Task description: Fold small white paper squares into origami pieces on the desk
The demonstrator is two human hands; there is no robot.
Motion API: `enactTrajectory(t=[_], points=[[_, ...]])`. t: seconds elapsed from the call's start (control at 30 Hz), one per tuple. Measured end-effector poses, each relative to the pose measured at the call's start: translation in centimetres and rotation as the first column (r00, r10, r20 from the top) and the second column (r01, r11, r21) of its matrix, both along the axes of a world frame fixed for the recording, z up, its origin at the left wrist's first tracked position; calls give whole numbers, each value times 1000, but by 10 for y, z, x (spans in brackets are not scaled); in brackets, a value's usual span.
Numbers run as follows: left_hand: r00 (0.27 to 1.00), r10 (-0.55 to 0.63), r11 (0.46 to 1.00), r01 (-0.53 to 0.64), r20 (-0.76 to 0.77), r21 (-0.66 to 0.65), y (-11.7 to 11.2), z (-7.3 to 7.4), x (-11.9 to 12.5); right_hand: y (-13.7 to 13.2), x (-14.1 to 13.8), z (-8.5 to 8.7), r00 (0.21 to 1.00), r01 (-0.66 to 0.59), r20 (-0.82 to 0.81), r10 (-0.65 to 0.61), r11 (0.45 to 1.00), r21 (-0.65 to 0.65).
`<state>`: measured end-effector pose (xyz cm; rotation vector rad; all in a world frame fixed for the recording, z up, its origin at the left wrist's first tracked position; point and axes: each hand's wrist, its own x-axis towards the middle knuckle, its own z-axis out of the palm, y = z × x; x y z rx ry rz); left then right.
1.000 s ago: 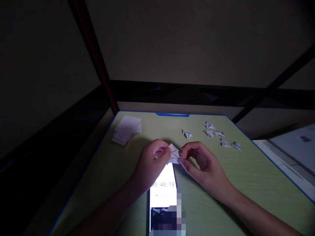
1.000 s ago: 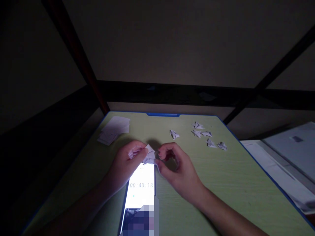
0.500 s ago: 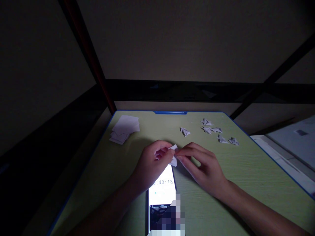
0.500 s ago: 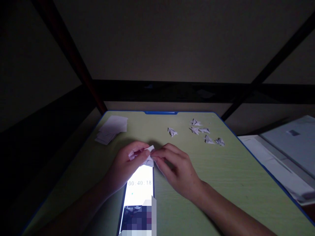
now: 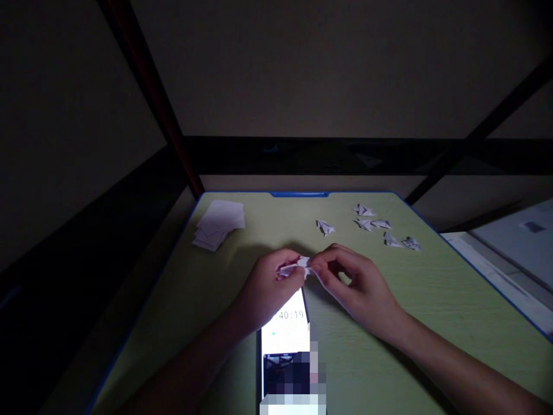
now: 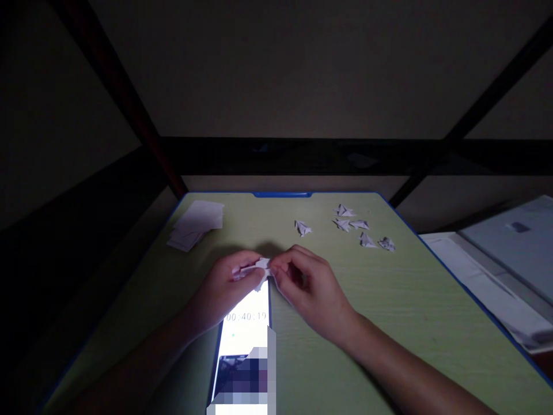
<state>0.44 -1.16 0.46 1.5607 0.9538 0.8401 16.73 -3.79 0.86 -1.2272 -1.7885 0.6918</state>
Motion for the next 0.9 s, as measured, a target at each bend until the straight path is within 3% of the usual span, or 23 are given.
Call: enactTrajectory(t=[0.27, 0.5, 0.7, 0.9], points=[[996, -22, 1000, 22, 83, -2, -2, -1, 2, -3, 0, 5, 998, 53, -31, -55, 997, -62], [999, -9, 984, 16, -36, 177, -4, -6, -1, -3, 4, 6, 978, -39, 208, 17, 994, 104], [995, 6, 966, 21, -103, 257, -5, -7, -3, -3, 4, 3, 960, -63, 278, 37, 994, 87], [991, -13, 969, 45, -132, 242, -6, -6, -3, -3, 4, 4, 935, -100, 349, 63, 991, 87]])
